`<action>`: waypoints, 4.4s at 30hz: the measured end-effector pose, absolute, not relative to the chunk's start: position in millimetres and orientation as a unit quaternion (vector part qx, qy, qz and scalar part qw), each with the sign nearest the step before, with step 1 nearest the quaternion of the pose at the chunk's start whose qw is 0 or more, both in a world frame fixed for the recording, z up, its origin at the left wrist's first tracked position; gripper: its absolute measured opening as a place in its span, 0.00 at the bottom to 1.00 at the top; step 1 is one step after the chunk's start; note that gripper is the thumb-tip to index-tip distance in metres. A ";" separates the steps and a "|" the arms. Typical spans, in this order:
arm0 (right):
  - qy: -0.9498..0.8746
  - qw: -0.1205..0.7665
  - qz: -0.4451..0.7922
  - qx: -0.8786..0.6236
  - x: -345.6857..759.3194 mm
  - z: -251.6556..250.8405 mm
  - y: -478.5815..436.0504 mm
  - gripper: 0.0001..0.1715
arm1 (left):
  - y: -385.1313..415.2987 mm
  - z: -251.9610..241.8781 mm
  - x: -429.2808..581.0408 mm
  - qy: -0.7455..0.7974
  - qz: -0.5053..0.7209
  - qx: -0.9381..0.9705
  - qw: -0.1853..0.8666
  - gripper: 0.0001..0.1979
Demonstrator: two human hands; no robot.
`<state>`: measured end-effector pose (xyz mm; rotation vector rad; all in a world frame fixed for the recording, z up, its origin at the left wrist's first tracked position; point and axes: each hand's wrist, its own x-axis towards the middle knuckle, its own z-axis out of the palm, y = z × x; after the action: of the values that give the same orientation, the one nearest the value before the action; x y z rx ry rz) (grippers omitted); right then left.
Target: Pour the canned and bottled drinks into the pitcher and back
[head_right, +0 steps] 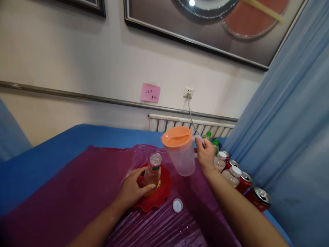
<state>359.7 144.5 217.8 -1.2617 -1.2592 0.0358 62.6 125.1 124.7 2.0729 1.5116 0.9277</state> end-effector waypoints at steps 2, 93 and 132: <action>-0.519 0.638 0.044 -0.567 360.4 187.4 145.6 0.32 | 125.3 124.7 63.1 0.541 0.334 0.744 0.205 0.29; -0.814 0.418 0.224 -0.336 269.6 221.2 136.5 0.14 | 116.5 127.2 62.8 0.475 0.389 0.720 0.324 0.26; -0.817 0.430 0.183 -0.338 269.9 218.7 134.5 0.15 | 116.4 125.9 64.3 0.469 0.397 0.716 0.331 0.23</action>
<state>269.9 134.5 218.7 -0.8424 -2.0383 0.4559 64.3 116.4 125.9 1.8712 1.2266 1.0366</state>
